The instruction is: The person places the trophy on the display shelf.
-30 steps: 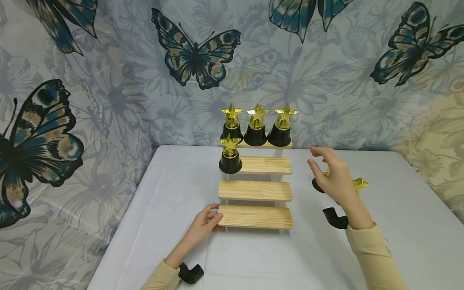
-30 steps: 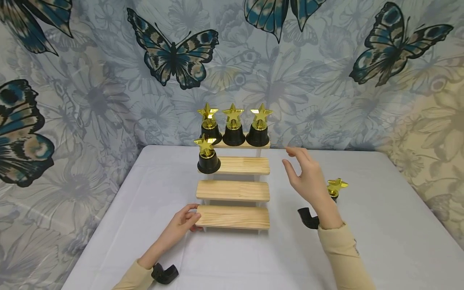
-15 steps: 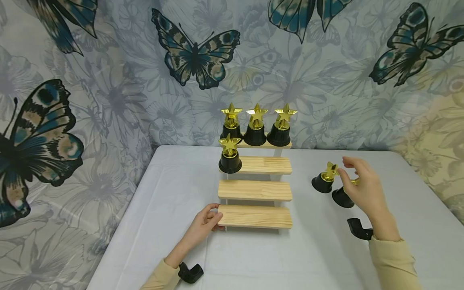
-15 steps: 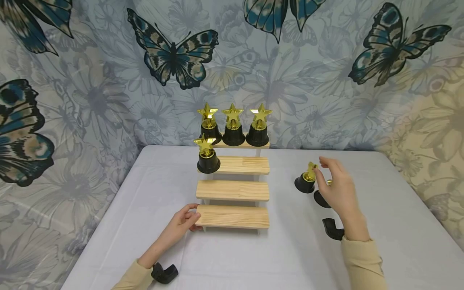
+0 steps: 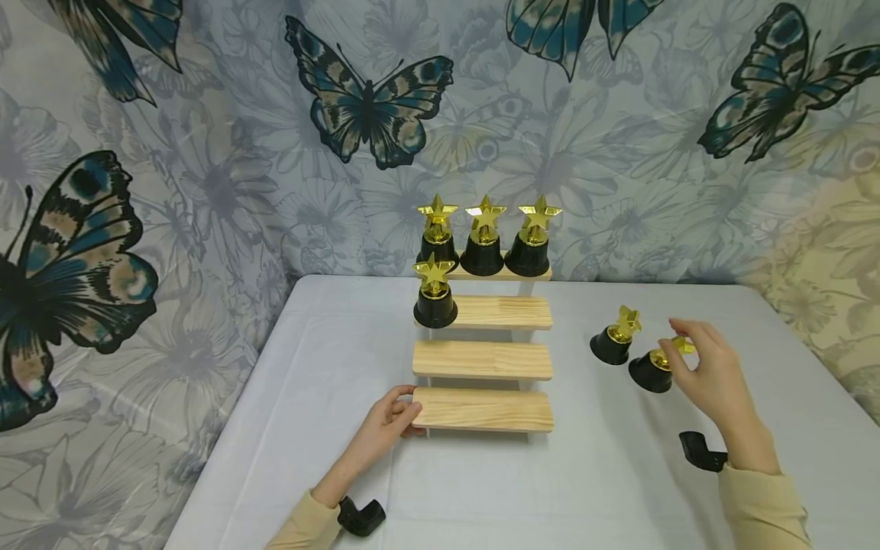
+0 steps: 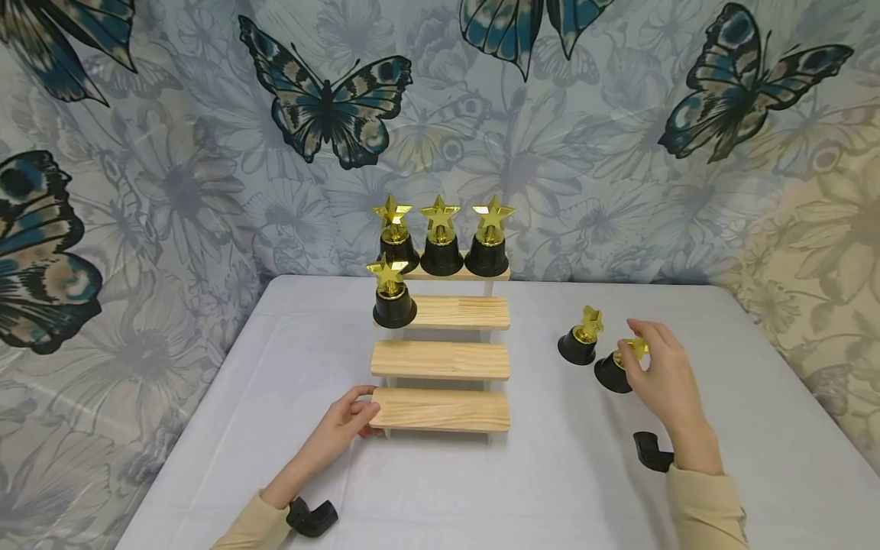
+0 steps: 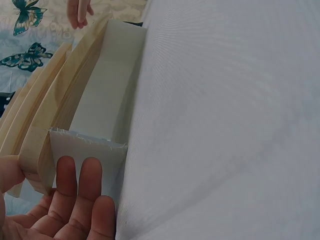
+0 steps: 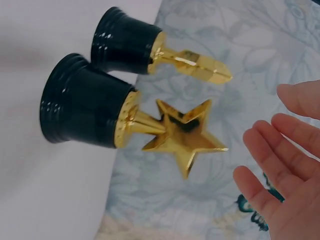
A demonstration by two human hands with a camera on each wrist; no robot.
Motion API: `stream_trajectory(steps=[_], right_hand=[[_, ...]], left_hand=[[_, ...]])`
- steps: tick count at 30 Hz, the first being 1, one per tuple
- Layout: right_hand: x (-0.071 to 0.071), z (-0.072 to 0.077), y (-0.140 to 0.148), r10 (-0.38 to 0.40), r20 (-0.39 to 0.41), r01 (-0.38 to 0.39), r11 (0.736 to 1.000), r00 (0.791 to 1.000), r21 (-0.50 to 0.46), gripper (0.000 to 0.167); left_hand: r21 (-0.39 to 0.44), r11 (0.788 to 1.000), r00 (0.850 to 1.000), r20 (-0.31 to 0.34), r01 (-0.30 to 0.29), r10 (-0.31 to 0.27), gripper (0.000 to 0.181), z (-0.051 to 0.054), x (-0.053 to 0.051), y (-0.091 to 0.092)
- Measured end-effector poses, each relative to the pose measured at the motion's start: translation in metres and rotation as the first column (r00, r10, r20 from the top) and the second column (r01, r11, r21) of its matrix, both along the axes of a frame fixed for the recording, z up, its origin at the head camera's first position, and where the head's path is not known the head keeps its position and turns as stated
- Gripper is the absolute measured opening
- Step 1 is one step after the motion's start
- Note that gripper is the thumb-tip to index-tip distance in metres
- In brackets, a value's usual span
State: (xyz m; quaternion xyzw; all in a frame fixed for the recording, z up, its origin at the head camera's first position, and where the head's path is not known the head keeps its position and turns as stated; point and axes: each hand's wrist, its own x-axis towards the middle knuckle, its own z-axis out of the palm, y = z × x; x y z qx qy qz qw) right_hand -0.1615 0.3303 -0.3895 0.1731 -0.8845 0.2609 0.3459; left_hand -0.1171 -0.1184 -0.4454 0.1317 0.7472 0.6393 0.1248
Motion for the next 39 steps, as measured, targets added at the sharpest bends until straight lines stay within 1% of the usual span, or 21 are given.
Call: stream_trajectory(steps=[5,11,19,22,25,29,33,36,39], right_hand=[[-0.001,-0.008,0.009,-0.008,0.006,0.008,1.000,1.000,0.004,0.038],[-0.002,-0.017,0.018,-0.029,0.091,0.030,0.999,0.995,-0.013,0.036],[-0.004,-0.024,0.024,-0.076,0.135,0.077,0.997,0.988,0.000,0.037],[-0.005,-0.027,0.027,-0.074,0.157,0.080,0.996,0.985,-0.033,0.036],[-0.007,-0.029,0.029,-0.064,0.159,0.074,0.995,0.985,-0.060,0.036],[-0.008,-0.030,0.031,-0.057,0.162,0.068,0.996,0.985,-0.063,0.035],[-0.009,-0.032,0.033,-0.047,0.201,0.061,0.996,0.979,-0.063,0.034],[-0.010,-0.033,0.035,-0.026,0.231,0.047,0.995,0.973,-0.084,0.033],[-0.010,-0.034,0.036,-0.009,0.240,0.035,0.994,0.971,-0.107,0.032]], left_hand=[[0.005,1.000,1.000,0.000,0.004,-0.004,0.039,-0.001,-0.001,-0.001],[0.013,1.000,1.000,0.006,0.005,-0.005,0.039,-0.003,-0.001,0.000],[0.023,1.000,1.000,0.007,0.000,0.000,0.038,-0.004,-0.001,0.000],[0.024,1.000,1.000,0.007,-0.001,0.000,0.038,-0.004,-0.001,0.000],[0.024,1.000,1.000,0.004,-0.002,0.002,0.038,-0.004,-0.001,0.000],[0.023,1.000,1.000,0.006,-0.006,0.006,0.038,-0.004,-0.001,0.001],[0.022,1.000,1.000,0.006,-0.011,0.011,0.038,-0.003,-0.001,0.001],[0.021,1.000,1.000,0.005,-0.013,0.013,0.038,-0.003,0.000,0.001],[0.021,1.000,1.000,0.005,-0.015,0.015,0.038,-0.003,0.000,0.001]])
